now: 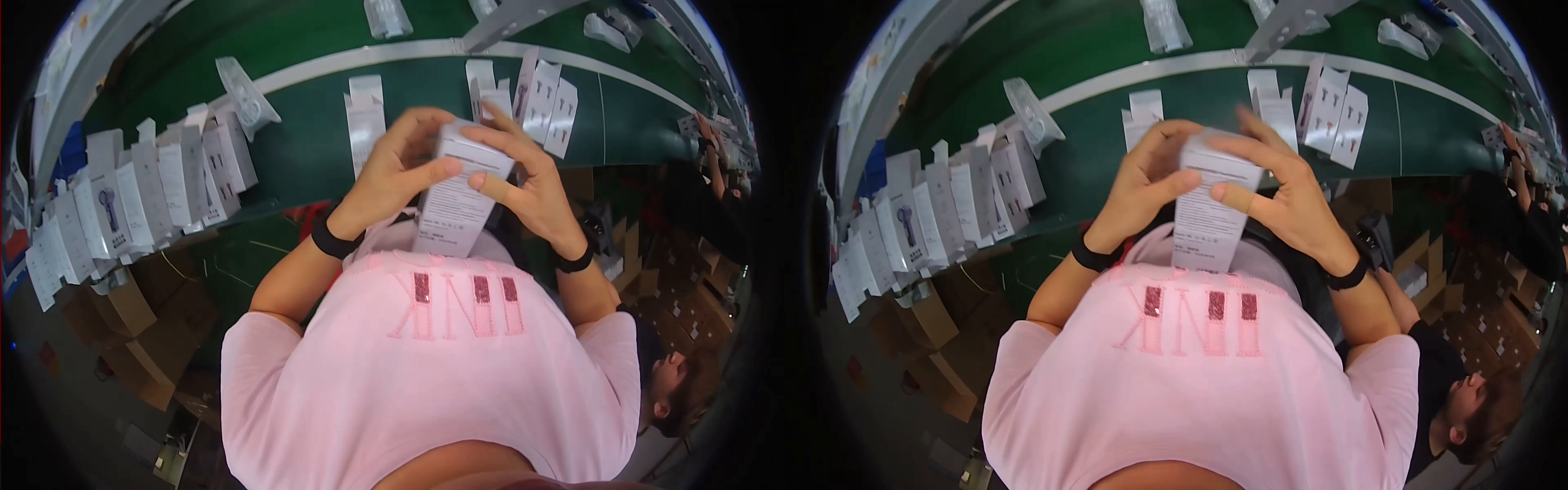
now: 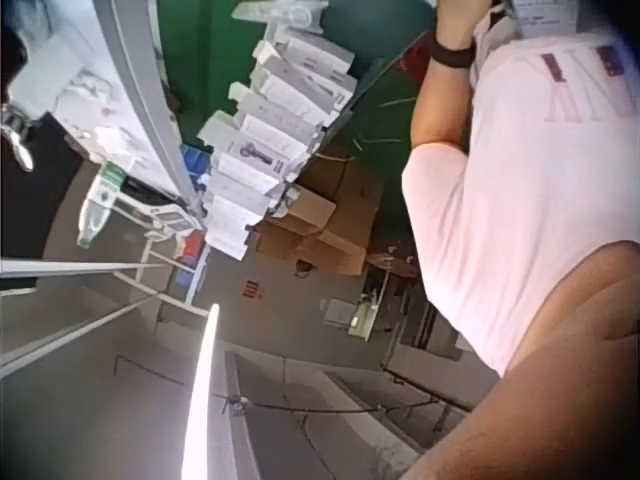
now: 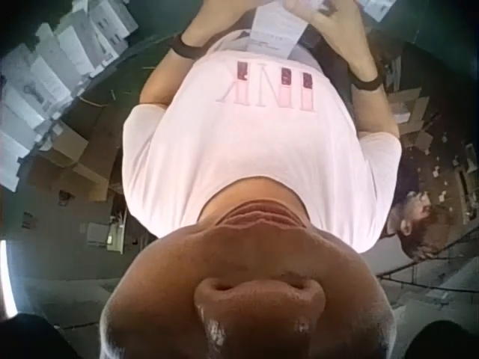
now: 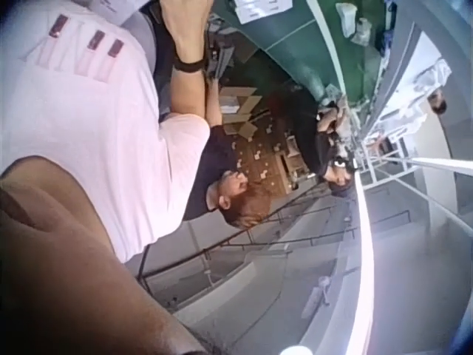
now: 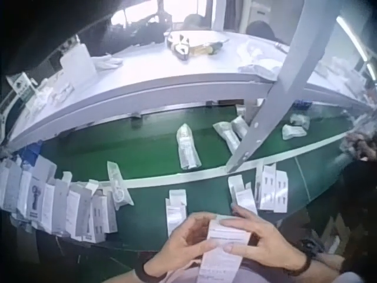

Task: Packaging bubble-wrapped products into cardboard boxes on a factory assembly line.

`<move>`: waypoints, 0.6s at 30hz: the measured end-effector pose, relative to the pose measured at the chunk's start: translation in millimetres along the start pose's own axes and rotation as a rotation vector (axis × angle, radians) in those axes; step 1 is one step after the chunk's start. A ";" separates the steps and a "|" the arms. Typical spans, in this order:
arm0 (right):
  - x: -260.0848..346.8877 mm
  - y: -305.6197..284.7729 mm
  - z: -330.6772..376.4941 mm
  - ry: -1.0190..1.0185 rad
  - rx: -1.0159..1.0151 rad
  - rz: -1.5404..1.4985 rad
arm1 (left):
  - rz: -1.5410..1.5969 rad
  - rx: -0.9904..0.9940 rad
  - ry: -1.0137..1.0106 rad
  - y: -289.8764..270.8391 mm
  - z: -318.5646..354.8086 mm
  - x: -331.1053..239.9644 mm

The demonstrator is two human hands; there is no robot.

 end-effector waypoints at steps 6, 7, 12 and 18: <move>-152.0 -168.6 58.3 0.330 -0.801 -0.614 | -1.025 -0.177 -0.021 -109.2 -112.1 -53.5; -189.2 -213.7 78.0 0.310 -0.932 -0.648 | -0.987 -0.279 -0.130 -131.8 -140.0 -68.2; -393.6 -340.9 190.8 0.482 -1.419 -0.606 | -2.208 -0.592 0.029 -195.8 -249.3 -40.0; -501.8 -340.0 224.7 0.921 -1.343 -0.399 | -2.543 -0.081 0.223 -227.4 -282.3 13.0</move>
Point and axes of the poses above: each hand's wrist, its own z-axis away from the middle knuckle, its own y-axis out of the palm, x = y × z, the point moved 6 cm from there along -z, towards the middle knuckle, and after that the axes turned 9 degrees about -y, right-handed, at the moved point
